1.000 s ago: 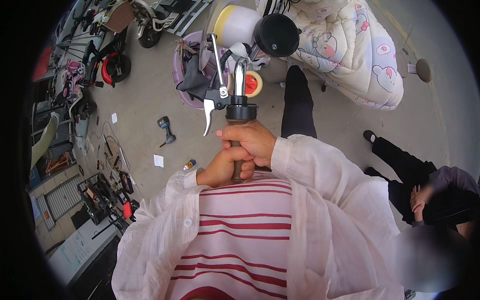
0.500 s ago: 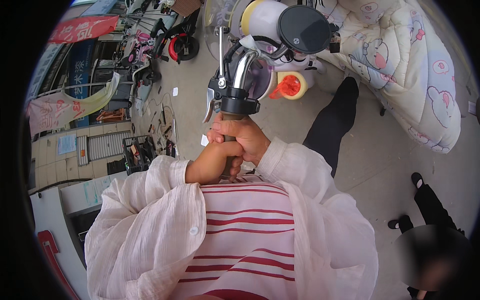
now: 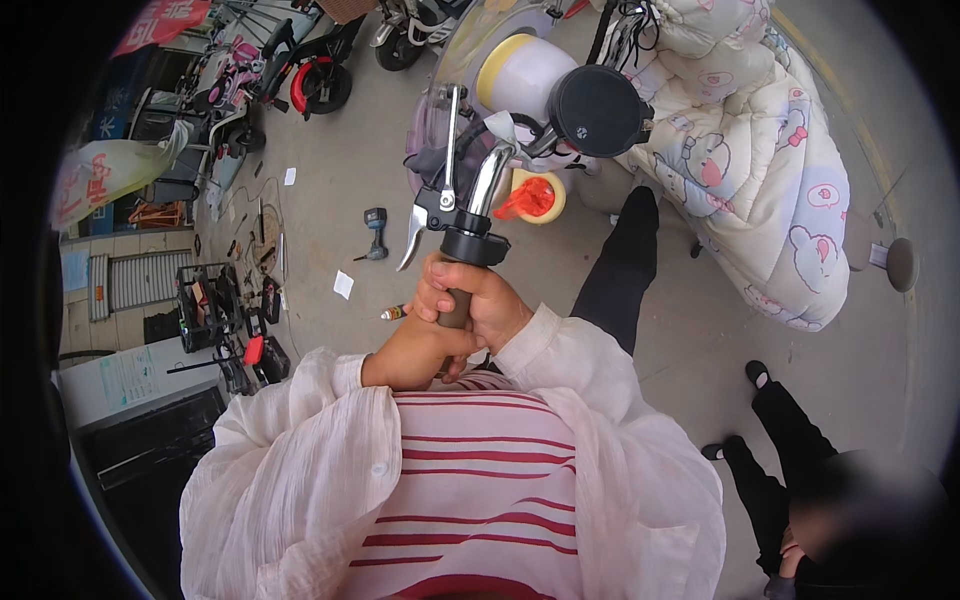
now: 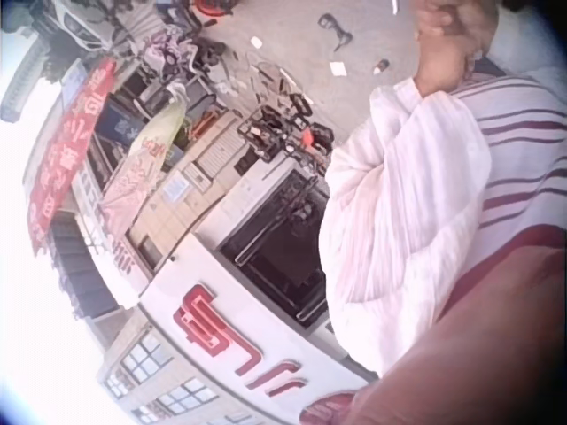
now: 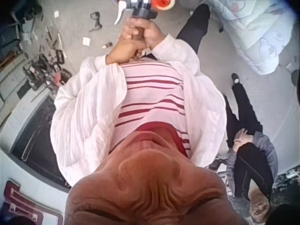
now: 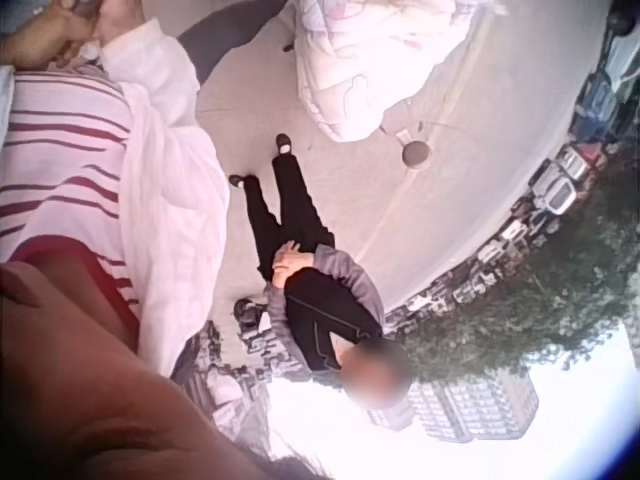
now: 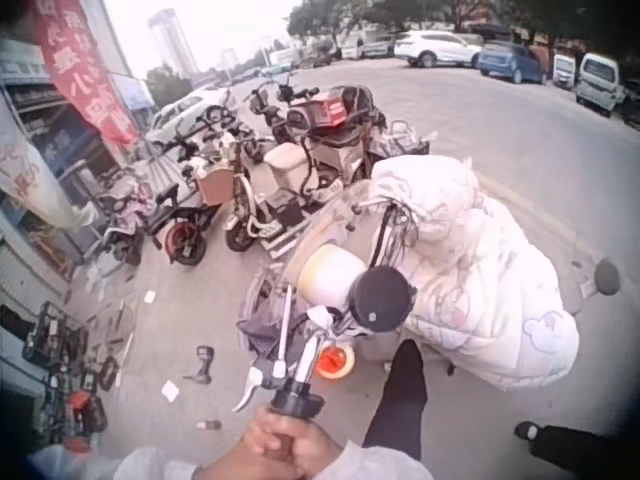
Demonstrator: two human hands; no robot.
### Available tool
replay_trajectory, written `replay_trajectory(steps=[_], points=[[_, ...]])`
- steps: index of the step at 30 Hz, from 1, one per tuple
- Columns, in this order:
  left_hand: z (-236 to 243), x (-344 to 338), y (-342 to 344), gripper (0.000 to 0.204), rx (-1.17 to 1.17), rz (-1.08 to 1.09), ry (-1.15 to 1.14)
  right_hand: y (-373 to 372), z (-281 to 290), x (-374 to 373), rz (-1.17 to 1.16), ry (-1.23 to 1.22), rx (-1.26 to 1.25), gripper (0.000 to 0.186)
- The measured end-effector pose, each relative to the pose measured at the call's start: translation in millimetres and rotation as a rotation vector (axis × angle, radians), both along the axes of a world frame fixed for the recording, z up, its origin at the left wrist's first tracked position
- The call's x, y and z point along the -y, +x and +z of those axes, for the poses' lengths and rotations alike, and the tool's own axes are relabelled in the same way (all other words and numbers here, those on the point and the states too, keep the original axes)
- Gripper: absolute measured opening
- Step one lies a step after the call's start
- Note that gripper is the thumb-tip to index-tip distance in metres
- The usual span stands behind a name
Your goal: The person uses pliers to adjust a component on the scooter's handlebar, then retrieves a lubricant can and sprays the handlebar mechanism. They repeatedly test the handlebar grip and lever movement after applying the lubricant.
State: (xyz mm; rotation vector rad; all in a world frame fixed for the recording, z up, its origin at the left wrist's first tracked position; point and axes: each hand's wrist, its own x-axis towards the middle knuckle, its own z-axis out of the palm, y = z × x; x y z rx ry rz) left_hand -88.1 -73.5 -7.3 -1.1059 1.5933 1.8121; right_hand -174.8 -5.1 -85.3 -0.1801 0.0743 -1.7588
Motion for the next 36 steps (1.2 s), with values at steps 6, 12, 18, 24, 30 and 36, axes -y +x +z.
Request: replay_trajectory(steps=[6,12,18,24,30,36], points=[[-7,16,7,0.014,-0.183,-0.029,0.274,4,19,-6,0.016,0.391,-0.049,0.028],[-38,25,19,0.018,-0.312,0.041,0.689,7,46,-3,-0.007,0.801,-0.111,0.027],[-53,21,23,0.012,-0.401,0.105,1.017,12,63,6,-0.050,1.137,-0.162,0.026],[-80,7,26,0.012,-0.533,0.120,1.323,21,73,22,-0.102,1.431,-0.280,0.022],[-87,1,32,0.010,-0.459,0.160,1.536,27,72,20,-0.163,1.509,-0.350,0.021],[-95,12,25,0.007,-0.497,0.057,1.478,22,77,27,-0.137,1.544,-0.490,0.020]])
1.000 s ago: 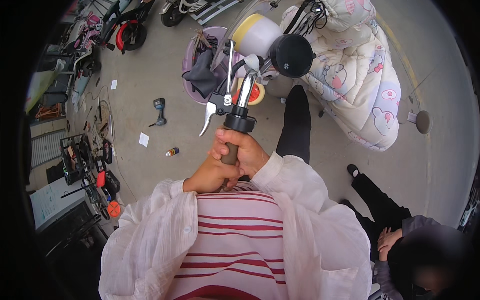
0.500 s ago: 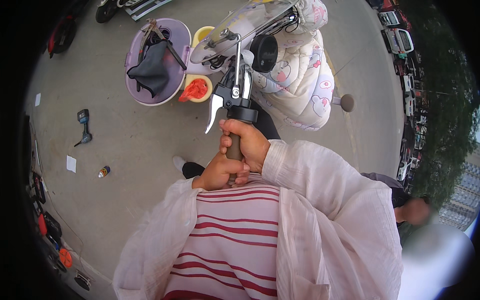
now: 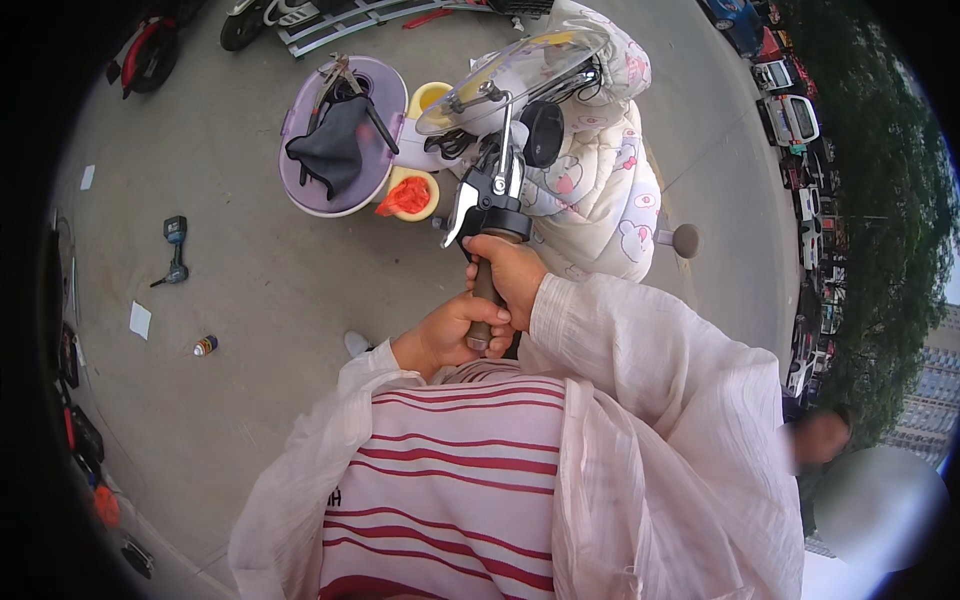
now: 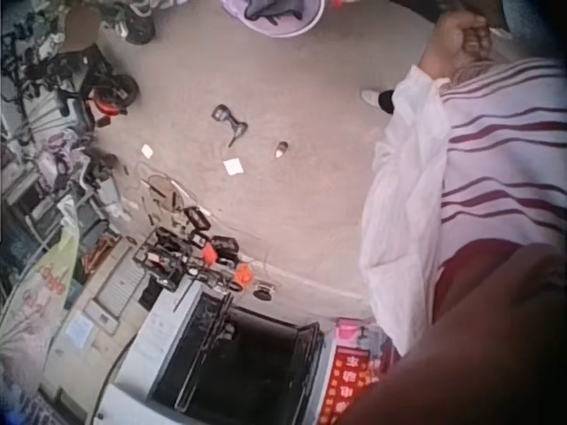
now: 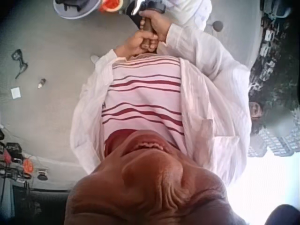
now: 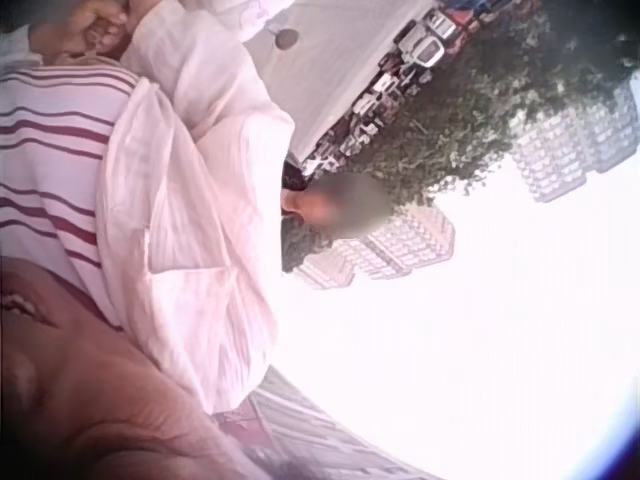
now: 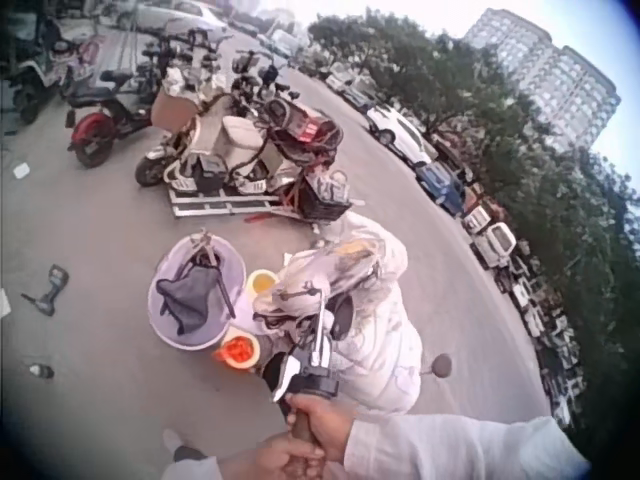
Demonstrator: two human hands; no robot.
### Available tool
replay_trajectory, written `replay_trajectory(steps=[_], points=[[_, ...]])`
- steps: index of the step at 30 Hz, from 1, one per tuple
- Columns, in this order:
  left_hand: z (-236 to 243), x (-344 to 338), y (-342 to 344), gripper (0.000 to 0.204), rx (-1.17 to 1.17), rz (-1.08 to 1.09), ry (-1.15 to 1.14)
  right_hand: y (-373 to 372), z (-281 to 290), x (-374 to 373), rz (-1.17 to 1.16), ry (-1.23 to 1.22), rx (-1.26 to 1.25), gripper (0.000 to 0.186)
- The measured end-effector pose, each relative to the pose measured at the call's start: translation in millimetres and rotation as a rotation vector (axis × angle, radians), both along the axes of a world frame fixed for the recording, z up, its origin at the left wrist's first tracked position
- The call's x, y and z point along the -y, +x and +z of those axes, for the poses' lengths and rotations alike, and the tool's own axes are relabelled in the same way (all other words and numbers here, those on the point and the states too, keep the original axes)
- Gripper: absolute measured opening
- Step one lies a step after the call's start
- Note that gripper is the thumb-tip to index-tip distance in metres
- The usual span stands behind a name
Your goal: The person uses pliers to adjust a component on the scooter's handlebar, then retrieves a lubricant can and sprays the handlebar mechanism. They repeatedly test the handlebar grip and lever movement after applying the lubricant.
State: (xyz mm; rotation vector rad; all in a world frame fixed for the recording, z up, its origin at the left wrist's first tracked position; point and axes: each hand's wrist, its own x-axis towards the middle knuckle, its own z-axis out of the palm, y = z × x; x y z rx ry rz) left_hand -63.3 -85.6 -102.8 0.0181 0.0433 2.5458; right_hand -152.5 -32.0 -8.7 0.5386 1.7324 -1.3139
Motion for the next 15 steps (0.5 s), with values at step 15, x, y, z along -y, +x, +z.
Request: replay_trajectory(steps=[15], points=[[49,26,-23,0.025,0.332,-0.256,-0.350,-20,-6,-23,0.107,-0.391,0.236,0.031]])
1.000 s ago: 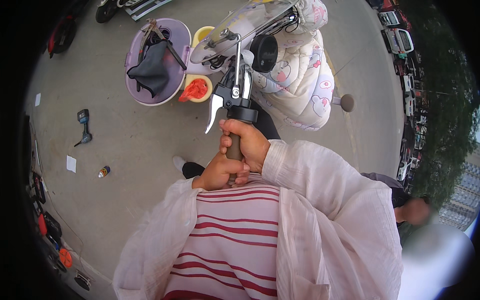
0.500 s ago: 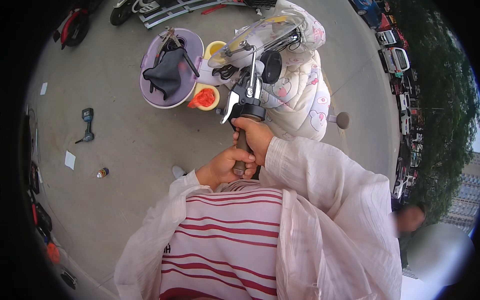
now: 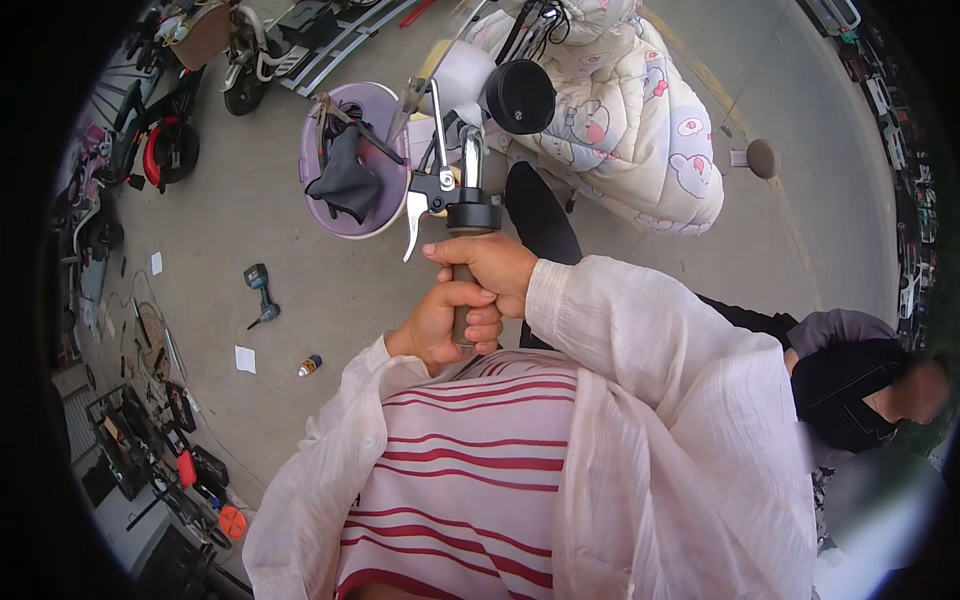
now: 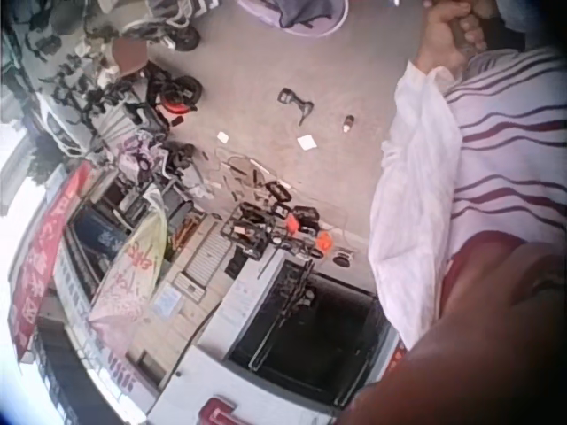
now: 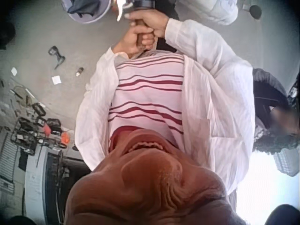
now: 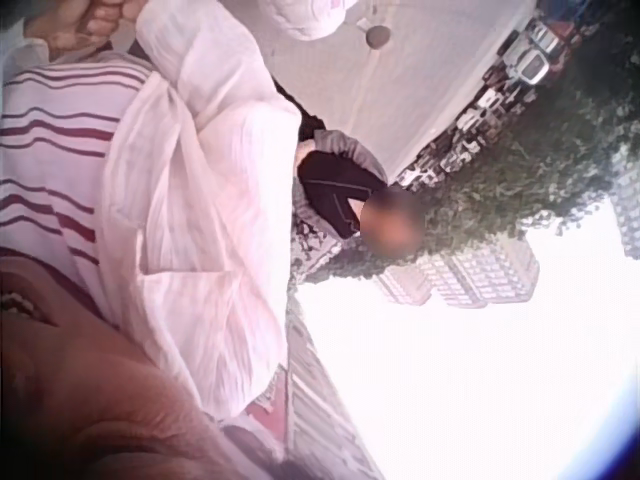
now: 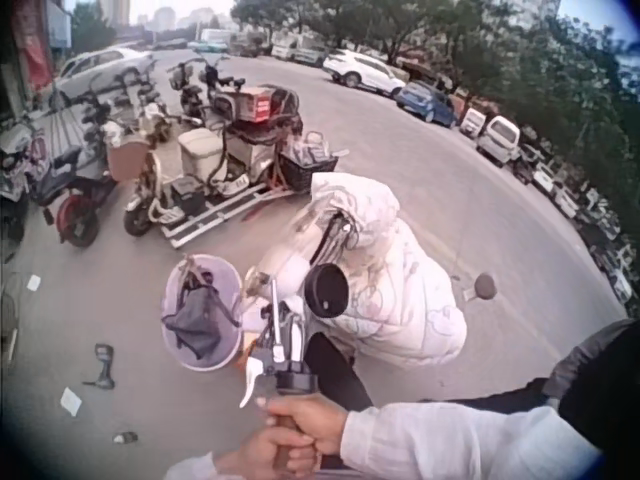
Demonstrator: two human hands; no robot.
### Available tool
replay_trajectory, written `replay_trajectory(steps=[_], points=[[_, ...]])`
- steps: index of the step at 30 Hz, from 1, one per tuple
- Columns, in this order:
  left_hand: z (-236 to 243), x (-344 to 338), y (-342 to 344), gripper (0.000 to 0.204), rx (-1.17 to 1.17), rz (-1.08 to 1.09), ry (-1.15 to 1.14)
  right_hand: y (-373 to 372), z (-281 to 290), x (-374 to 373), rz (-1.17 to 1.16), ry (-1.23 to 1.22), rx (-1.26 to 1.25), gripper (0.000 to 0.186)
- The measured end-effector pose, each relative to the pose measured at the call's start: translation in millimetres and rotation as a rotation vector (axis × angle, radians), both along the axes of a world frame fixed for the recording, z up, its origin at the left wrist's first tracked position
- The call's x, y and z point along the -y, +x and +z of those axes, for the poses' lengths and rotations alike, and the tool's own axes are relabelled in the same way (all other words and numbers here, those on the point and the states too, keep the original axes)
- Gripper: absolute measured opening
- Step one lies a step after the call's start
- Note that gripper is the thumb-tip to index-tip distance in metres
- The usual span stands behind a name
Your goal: The person uses pliers to adjust a component on the scooter's handlebar, then retrieves a lubricant can and sprays the handlebar mechanism. They repeatedly test the handlebar grip and lever movement after applying the lubricant.
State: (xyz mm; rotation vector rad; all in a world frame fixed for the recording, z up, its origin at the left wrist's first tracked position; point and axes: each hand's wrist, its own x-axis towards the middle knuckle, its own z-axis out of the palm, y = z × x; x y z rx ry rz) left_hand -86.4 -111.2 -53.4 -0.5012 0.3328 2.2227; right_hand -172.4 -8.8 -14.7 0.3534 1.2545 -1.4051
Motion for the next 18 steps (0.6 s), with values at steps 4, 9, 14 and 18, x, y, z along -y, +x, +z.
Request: replay_trajectory(steps=[4,9,14,18], points=[[13,-1,-1,0.026,0.068,-0.023,-0.168,-1,-3,-4,-0.003,-0.117,0.033,0.029],[24,-9,-2,0.024,0.116,-0.028,-0.378,-2,-24,-14,0.004,-0.349,0.049,0.024],[29,-17,-1,0.022,0.228,-0.031,-0.610,4,-51,-15,-0.043,-0.643,0.062,0.020],[40,-24,-3,0.021,0.209,-0.045,-0.826,7,-66,-12,-0.093,-0.927,0.115,0.017]])
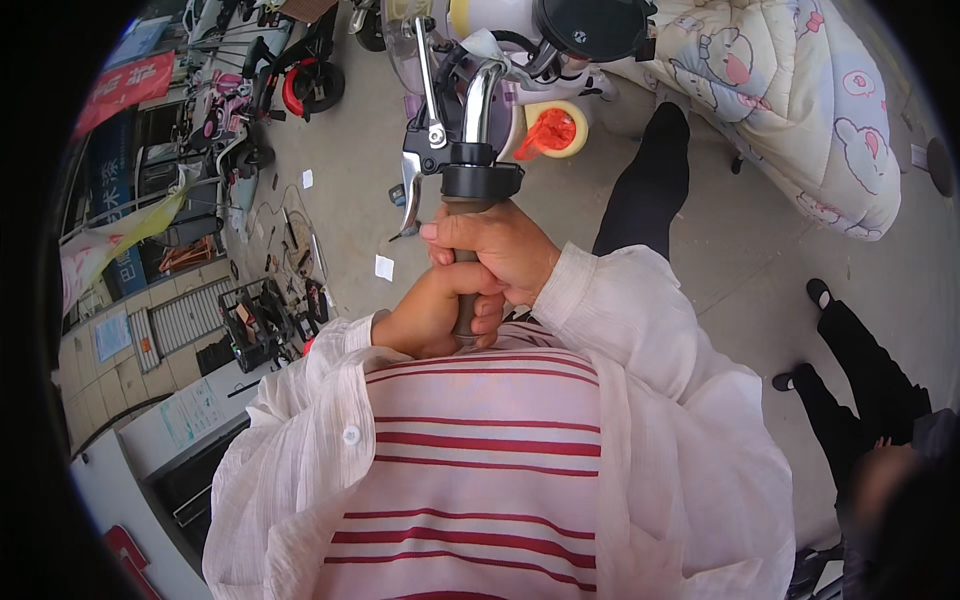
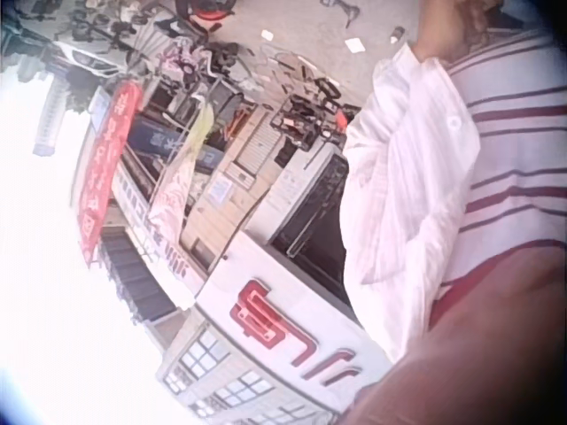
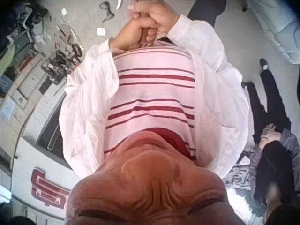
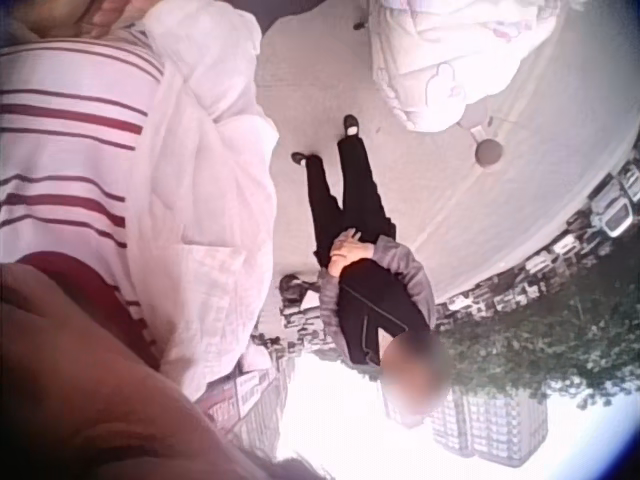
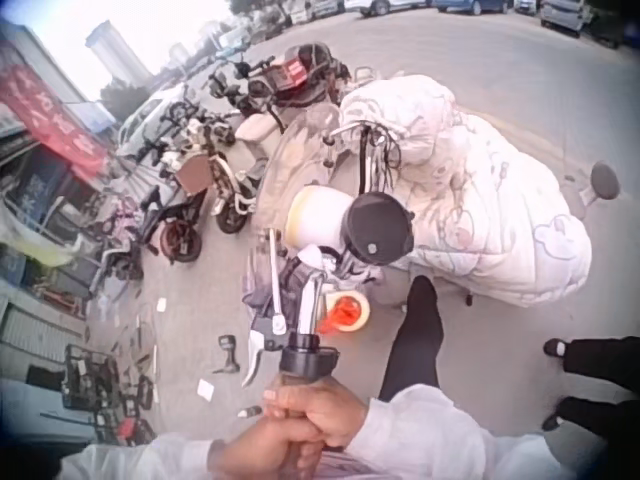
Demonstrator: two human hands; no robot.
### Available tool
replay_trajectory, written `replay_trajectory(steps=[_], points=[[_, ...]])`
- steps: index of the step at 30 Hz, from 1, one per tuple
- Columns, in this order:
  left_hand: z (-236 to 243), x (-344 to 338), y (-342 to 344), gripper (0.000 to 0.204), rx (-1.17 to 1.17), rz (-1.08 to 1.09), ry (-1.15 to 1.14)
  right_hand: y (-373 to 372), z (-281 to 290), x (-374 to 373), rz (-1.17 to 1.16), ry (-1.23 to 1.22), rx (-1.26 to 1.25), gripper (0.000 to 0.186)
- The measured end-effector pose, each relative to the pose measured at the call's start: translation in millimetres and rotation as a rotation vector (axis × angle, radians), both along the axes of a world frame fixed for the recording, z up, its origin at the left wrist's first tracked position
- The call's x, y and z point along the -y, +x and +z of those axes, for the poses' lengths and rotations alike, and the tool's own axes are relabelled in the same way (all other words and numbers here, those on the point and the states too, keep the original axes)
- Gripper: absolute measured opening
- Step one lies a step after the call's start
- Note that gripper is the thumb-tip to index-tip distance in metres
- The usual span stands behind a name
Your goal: The person uses pliers to adjust a component on the scooter's handlebar, then retrieves a lubricant can and sprays the handlebar mechanism. They repeatedly test the handlebar grip and lever movement after applying the lubricant.
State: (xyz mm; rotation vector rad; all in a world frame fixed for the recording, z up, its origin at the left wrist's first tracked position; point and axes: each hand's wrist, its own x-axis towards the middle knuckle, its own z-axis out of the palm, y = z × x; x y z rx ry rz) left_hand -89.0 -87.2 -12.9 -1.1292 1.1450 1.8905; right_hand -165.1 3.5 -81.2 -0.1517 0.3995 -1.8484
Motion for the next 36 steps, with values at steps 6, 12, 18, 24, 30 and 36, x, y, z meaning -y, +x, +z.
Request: replay_trajectory(steps=[6,12,18,24,30,36], points=[[2,-2,6,0.020,-0.082,0.040,0.089,8,-8,1,-0.070,-0.021,-0.060,0.030],[-14,3,9,0.017,-0.322,0.072,0.232,45,-30,-63,-0.133,0.211,0.059,0.053],[-25,1,21,0.025,-0.546,0.046,0.116,102,-64,-143,-0.287,0.437,0.183,0.046],[-38,14,56,0.047,-0.500,0.284,0.248,125,-34,-160,-0.467,0.547,0.076,0.034],[-68,50,99,0.043,-0.440,0.495,0.265,140,-10,-141,-0.417,0.635,-0.060,0.029],[-95,83,161,0.034,-0.421,0.744,0.211,150,-18,-138,-0.324,0.778,-0.036,0.024]])
